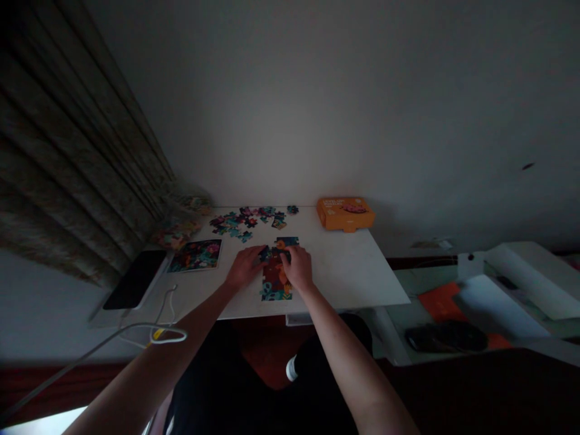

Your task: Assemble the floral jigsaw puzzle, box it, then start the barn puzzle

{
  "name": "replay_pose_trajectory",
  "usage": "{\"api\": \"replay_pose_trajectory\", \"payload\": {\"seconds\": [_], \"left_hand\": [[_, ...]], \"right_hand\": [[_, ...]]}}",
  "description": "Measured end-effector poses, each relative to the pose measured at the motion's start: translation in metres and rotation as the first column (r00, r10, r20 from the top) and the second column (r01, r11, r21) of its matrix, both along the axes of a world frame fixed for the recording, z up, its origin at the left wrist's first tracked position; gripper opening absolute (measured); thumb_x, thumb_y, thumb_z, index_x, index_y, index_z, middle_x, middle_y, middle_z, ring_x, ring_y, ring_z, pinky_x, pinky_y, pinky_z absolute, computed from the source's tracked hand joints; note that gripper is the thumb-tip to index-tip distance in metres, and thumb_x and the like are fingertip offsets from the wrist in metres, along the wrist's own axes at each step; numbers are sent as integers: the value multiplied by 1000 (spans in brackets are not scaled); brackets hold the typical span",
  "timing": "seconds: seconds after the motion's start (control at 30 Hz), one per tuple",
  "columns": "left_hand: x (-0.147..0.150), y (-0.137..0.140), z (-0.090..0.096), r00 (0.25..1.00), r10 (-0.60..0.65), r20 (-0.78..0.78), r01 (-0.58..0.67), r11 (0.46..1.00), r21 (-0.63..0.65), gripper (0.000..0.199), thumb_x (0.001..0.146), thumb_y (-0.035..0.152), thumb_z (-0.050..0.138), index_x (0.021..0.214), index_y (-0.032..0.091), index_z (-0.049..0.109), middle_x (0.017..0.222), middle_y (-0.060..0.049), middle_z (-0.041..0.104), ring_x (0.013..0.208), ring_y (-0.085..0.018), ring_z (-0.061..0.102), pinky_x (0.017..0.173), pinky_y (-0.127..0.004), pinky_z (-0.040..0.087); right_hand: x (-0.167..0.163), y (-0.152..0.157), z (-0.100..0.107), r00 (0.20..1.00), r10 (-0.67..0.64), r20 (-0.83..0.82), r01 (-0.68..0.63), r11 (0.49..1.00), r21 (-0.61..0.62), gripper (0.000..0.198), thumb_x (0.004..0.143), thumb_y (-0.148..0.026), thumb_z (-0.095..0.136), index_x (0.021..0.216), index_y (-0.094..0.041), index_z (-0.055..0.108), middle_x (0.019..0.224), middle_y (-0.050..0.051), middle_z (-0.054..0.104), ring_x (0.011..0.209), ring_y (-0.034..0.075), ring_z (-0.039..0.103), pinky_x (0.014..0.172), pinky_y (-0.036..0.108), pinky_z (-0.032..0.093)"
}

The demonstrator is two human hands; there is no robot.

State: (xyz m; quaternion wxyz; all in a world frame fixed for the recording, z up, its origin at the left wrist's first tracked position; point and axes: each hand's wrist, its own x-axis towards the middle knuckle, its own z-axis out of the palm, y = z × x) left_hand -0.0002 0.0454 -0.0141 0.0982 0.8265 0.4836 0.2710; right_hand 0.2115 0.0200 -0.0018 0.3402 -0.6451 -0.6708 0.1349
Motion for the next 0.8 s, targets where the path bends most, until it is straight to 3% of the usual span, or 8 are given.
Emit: {"api": "replay_pose_trajectory", "payload": {"seconds": [0.1,0.2,0.47,0.8], "left_hand": [[-2,10,-2,999,18,35,-16,998,-63,46,91,33,71,136,27,62,134,-9,69,125,-27,62,109,-47,47],[-1,28,-2,995,19,95,-9,994,-106,41,87,33,75,128,27,68,129,-8,72,122,-27,65,108,-48,48],[12,75,1,988,-95,125,117,976,-184,29,83,26,78,112,25,79,129,-10,72,122,-29,66,112,-49,47],[8,90,2,992,-111,64,123,966,-226,30,88,25,67,114,28,80,132,-10,71,124,-32,65,112,-55,45]], "right_hand": [[6,-6,-4,968,46,247,-45,999,-11,44,101,-47,51,134,-22,64,146,15,59,139,33,47,116,56,30],[4,-8,-6,943,62,326,-48,998,-51,47,101,-50,51,138,-24,62,150,14,56,143,34,43,118,60,24],[1,-6,0,947,58,315,-46,998,-45,48,101,-51,50,138,-24,63,149,13,57,140,33,45,118,59,25],[1,-6,0,955,69,289,-56,997,-50,47,101,-50,47,138,-25,62,149,13,57,140,33,45,118,61,24]]}}
